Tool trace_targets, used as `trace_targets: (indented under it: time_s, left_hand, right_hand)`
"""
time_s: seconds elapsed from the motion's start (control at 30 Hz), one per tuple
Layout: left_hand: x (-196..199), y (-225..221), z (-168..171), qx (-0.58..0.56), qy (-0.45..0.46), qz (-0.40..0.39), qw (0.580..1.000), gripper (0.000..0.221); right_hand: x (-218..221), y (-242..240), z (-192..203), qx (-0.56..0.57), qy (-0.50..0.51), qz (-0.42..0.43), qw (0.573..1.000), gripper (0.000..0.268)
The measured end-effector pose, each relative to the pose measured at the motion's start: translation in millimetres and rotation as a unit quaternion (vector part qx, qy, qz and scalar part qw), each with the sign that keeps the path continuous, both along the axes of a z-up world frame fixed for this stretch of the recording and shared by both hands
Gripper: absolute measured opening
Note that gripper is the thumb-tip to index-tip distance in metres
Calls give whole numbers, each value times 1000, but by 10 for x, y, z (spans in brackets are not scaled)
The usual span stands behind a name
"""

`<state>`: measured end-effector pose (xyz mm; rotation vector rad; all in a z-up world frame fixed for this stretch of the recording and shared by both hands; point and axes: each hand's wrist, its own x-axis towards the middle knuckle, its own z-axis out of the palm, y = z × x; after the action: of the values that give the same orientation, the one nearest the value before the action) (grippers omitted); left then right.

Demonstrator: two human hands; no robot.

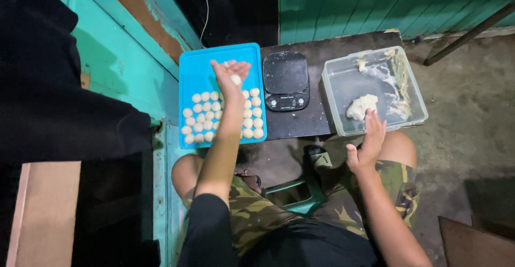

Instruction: Shaping small pieces of dough into balls by rolling them between palms and placing them on a tray.

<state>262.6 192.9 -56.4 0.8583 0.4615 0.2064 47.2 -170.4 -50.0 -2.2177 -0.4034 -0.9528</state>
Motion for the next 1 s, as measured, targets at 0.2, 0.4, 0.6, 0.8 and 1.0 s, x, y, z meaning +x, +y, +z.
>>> trace_targets:
  time_s: [0.2, 0.4, 0.6, 0.8, 1.0]
  left_hand:
    - [322, 150, -830, 278, -108, -32, 954, 63]
    - [215, 176, -983, 337, -28, -161, 927, 50]
    - [286, 142, -1111, 314, -32, -199, 928, 56]
    - [-278, -252, -164, 459, -86, -100, 879, 41]
    - [-975, -1275, -132, 415, -214, -138, 874, 30]
  right_hand:
    - [29, -49, -84, 3, 9, -6, 1000, 95]
    - [1, -2, -75, 14, 23, -3, 1000, 92]
    - [16, 17, -98, 11, 37, 1, 999, 87]
    - [75, -104, -82, 9, 59, -23, 998, 65]
    - [155, -692, -387, -197, 155, -164, 954, 38]
